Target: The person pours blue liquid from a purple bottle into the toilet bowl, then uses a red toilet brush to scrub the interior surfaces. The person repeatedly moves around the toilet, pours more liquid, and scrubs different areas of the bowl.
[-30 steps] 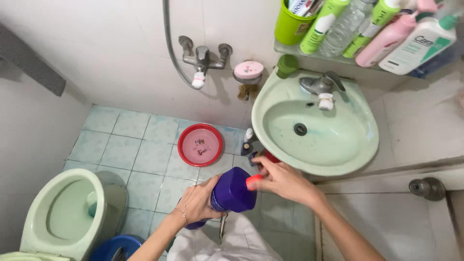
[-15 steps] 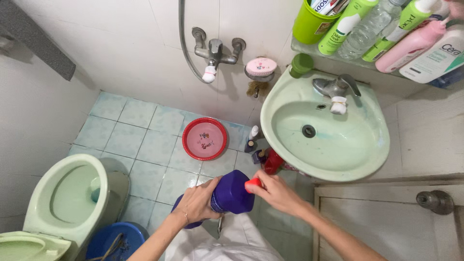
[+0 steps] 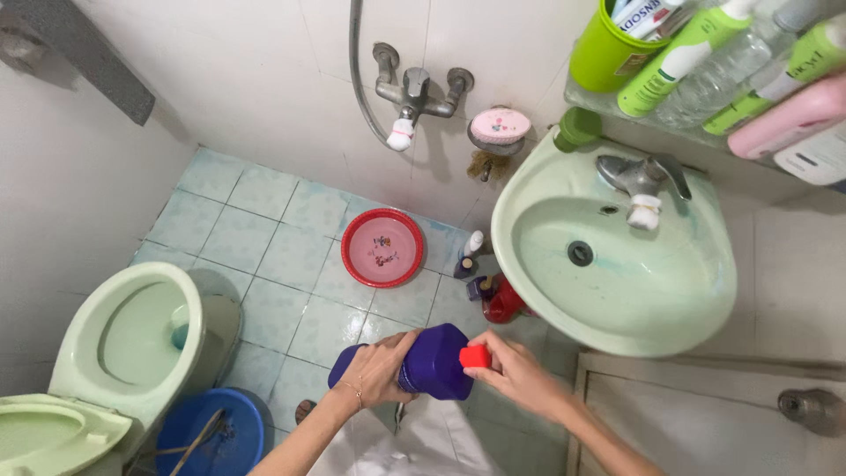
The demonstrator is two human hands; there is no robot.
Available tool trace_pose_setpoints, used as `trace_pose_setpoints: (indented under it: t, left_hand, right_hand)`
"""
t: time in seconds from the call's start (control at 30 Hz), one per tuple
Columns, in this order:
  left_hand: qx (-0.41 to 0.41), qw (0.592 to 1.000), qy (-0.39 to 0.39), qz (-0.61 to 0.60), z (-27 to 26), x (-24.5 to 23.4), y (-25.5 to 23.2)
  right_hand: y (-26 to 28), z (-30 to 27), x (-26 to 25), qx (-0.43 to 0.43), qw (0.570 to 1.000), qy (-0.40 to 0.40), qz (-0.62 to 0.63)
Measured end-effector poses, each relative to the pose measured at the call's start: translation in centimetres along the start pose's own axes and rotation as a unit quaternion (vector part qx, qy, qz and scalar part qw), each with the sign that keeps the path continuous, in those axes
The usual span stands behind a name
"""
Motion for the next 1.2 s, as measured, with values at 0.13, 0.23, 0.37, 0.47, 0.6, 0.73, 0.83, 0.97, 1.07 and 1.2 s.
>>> trace_pose_setpoints:
  t: [0.13, 0.23, 0.37, 0.47, 0.6, 0.73, 0.83, 0.97, 1.07, 1.2]
  left_hand:
    - [0.017, 1.0, -0.007, -0.018, 0.0, 0.6, 1.7]
    - [0.021, 0.999, -0.006, -0.031, 0.0, 1.6, 3.3]
    - [0.096, 0.991, -0.053, -0.071, -0.4, 1.5, 4.4]
    - [0.09, 0.977, -0.096, -0.167, -1.2, 1.2, 5.5]
    - [0.031, 0.943, -0.204, -0.26, -3.4, -0.9, 7.9]
    - [0.018, 0.905, -0.305, -0.296, -6.8, -1.9, 9.0]
    - [-0.018, 0.891, -0.365, -0.268, -9.7, -3.5, 11.0]
    - [-0.091, 0.847, -0.461, -0.25, -14.8, -5.6, 14.5]
    - [-0.131, 0.776, -0.566, -0.245, -20.6, -8.1, 16.8]
    - [-0.22, 0.668, -0.661, -0.261, -31.0, -11.3, 19.7]
  right_hand:
    - [-1.8, 0.1, 2.3, 0.075, 0.997, -0.013, 0.02]
    - [-2.2, 0.9, 2.9, 0.042, 0.999, -0.016, -0.01]
    - [-2.4, 2.5, 4.3, 0.089, 0.995, 0.024, -0.034]
    - [0.2, 4.7, 4.0, 0.025, 0.997, -0.008, -0.067]
    - [5.6, 8.8, 5.1, -0.076, 0.986, -0.014, -0.146]
    - [9.8, 11.0, 7.1, -0.146, 0.969, 0.026, -0.2]
    - [13.2, 13.0, 8.2, -0.146, 0.971, 0.019, -0.19]
    - [20.8, 14.5, 11.0, -0.202, 0.964, -0.008, -0.174]
    - [28.0, 16.4, 14.5, -0.25, 0.962, 0.037, -0.102]
    - [38.4, 17.2, 20.5, -0.326, 0.938, 0.116, -0.012]
Point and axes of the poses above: each hand's wrist, its own z-axis towards the middle knuckle, its own x-axis out of the palm, y = z × x, the point moved 8 cm from there along z, towards the middle knuckle, and after that the axes turned 14 degrees about -z, right-handed, at the moved point
